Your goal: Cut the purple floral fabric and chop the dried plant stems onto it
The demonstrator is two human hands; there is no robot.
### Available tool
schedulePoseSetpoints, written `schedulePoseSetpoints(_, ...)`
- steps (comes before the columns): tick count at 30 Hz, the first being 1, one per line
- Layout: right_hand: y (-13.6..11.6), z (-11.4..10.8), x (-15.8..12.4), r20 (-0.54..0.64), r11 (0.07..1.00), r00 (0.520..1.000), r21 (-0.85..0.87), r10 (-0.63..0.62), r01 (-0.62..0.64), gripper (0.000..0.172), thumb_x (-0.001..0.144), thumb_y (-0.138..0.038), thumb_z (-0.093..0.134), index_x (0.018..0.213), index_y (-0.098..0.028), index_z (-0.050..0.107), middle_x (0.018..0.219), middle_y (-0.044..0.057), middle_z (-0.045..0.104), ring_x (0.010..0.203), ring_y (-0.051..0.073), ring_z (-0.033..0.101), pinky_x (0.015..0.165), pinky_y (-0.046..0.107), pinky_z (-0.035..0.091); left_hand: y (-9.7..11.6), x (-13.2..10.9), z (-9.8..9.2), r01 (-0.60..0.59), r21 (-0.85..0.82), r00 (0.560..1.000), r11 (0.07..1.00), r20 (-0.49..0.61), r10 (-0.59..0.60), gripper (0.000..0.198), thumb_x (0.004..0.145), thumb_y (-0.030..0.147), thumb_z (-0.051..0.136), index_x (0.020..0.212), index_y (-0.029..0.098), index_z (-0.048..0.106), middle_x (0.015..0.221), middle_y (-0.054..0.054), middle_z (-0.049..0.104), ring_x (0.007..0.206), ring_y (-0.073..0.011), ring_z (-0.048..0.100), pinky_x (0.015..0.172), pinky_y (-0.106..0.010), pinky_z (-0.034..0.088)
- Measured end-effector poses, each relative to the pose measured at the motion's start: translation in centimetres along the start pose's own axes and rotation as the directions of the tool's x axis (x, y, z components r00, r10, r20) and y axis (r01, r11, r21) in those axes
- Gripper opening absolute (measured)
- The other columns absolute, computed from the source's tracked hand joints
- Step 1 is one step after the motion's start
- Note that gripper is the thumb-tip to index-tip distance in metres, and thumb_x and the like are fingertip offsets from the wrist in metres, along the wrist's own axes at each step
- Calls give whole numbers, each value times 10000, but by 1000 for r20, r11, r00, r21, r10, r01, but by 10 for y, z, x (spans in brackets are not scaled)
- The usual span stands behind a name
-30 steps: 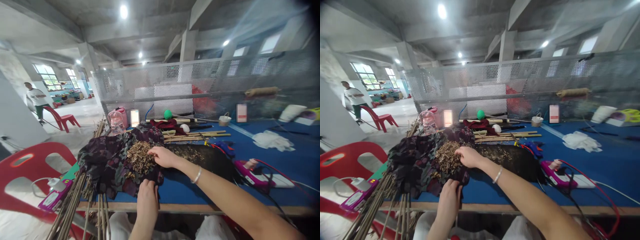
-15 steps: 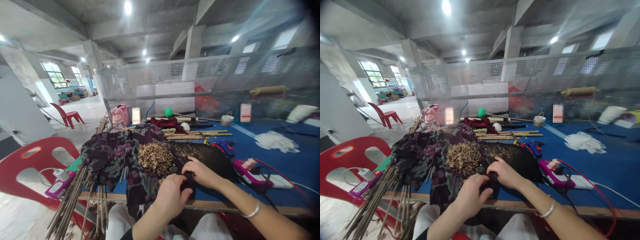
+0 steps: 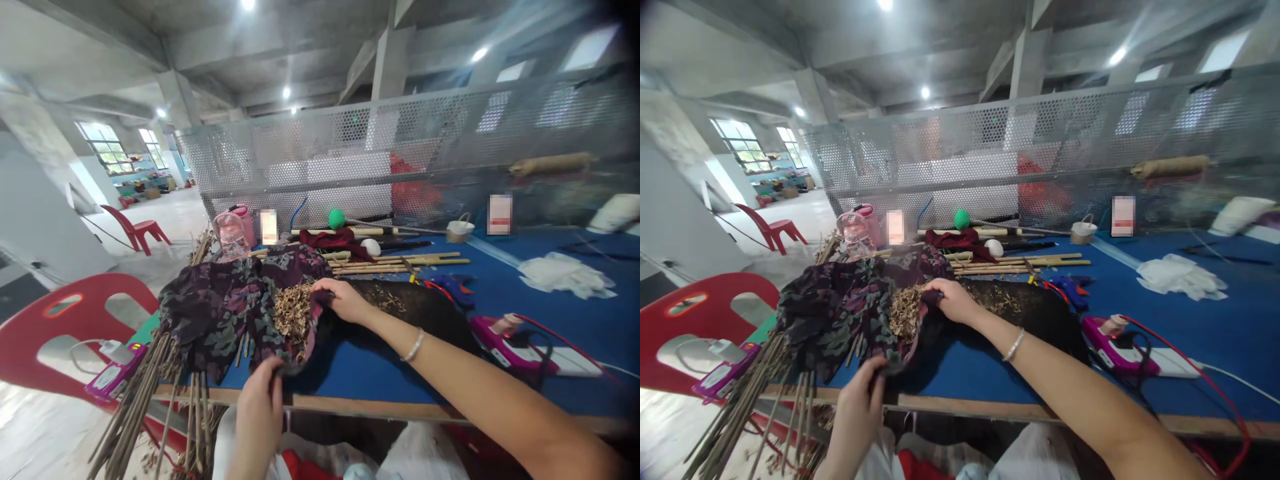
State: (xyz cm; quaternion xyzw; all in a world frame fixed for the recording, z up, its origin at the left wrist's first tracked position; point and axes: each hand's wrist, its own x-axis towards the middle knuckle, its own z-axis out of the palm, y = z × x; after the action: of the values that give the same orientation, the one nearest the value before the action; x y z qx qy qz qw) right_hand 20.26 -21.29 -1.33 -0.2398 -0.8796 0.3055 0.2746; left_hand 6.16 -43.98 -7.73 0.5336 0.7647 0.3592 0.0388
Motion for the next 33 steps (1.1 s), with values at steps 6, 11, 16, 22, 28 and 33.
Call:
schedulePoseSetpoints(6, 27, 35, 56, -105, 962, 964, -98, 243, -253, 219, 788, -116, 433, 860, -159, 636, 891, 65, 688, 850, 181, 606, 768, 252, 436, 27, 126, -9, 254, 14, 940, 967, -240, -244, 314, 883, 204, 336, 1093, 151, 563, 1073, -133, 652, 999, -242, 601, 861, -341, 451)
schedulePoseSetpoints(11, 39, 50, 50, -148, 922, 935, -179, 321, -345, 242, 776, -86, 436, 953, -141, 593, 890, 100, 679, 837, 200, 623, 738, 257, 431, 27, 181, 33, 88, -86, 987, 992, -128, -98, 348, 915, 242, 282, 1032, 154, 598, 1082, -100, 639, 1069, -187, 559, 932, -300, 408)
schedulePoseSetpoints(16, 41, 62, 36, -109, 940, 963, -215, 246, -264, 300, 868, -91, 322, 1072, -165, 530, 1085, 94, 631, 1015, 164, 572, 880, 254, 402, 36, 178, 68, -42, 44, 990, 998, 137, 36, 345, 905, 414, 377, 938, 153, 601, 945, -96, 662, 940, -204, 604, 836, -292, 430)
schedulePoseSetpoints(22, 56, 60, 52, 26, 933, 971, -283, 239, -223, 248, 867, -79, 327, 919, -156, 557, 971, 118, 654, 943, 205, 609, 824, 281, 423, 37, 193, 81, 75, 211, 980, 975, 167, -111, 300, 934, 320, 313, 850, 189, 570, 799, -63, 667, 778, -196, 636, 690, -272, 419)
schedulePoseSetpoints(28, 62, 56, 73, 61, 866, 931, -394, 360, -309, 271, 898, -141, 313, 994, -165, 566, 876, 148, 690, 812, 254, 664, 703, 327, 439, 31, 223, 85, 88, 248, 961, 965, 232, -147, 342, 923, 322, 290, 905, 190, 606, 826, -98, 692, 814, -234, 657, 708, -296, 435)
schedulePoseSetpoints(33, 64, 51, 87, 76, 853, 919, -408, 387, -326, 301, 870, -111, 331, 988, -168, 602, 951, 140, 693, 893, 243, 654, 740, 326, 448, 34, 233, 85, 177, 212, 944, 961, 240, -227, 370, 910, 336, 311, 967, 173, 638, 937, -149, 694, 918, -274, 649, 781, -343, 448)
